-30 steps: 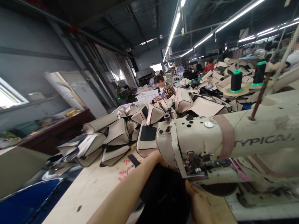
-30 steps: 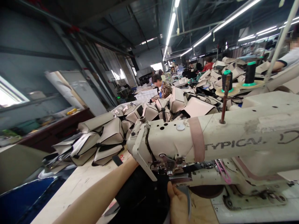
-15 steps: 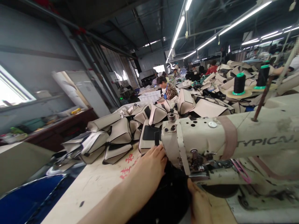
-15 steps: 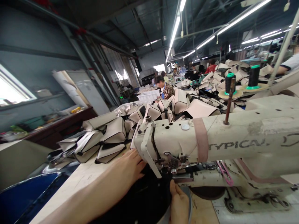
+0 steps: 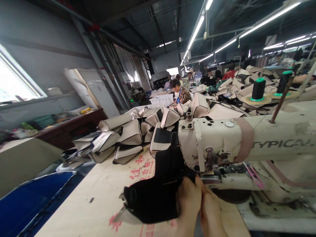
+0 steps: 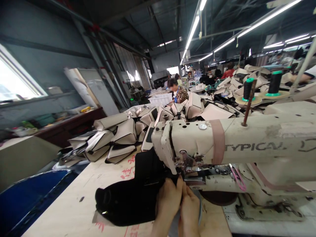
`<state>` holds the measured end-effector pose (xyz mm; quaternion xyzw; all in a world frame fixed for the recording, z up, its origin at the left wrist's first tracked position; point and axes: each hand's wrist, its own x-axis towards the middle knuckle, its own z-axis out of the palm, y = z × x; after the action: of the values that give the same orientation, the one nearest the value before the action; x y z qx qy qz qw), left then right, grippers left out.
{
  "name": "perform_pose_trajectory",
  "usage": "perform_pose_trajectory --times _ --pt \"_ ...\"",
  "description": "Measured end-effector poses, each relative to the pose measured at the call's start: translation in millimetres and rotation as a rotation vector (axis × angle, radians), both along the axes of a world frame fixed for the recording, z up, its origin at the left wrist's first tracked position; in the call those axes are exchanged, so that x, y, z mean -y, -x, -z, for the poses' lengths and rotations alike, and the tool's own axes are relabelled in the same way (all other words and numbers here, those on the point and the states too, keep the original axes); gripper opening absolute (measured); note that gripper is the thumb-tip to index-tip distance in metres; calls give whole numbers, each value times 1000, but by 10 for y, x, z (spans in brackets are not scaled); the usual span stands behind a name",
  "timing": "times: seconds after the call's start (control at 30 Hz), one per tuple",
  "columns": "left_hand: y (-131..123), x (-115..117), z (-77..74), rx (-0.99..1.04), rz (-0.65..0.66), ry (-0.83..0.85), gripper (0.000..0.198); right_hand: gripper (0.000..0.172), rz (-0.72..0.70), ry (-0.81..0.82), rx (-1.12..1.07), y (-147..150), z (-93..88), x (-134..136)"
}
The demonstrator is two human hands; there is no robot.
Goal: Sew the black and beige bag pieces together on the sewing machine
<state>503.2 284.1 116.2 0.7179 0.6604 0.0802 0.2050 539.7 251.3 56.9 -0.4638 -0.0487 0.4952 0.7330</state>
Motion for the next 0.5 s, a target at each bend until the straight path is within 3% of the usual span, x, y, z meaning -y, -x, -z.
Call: perform_pose_trajectory --times 0.37,0.5 --pt "85 -217 250 263 -46 4 40 53 -31 30 -87 7 117 -34" --pt "104 -242 300 310 -50 16 38 50 40 104 51 32 116 -22"
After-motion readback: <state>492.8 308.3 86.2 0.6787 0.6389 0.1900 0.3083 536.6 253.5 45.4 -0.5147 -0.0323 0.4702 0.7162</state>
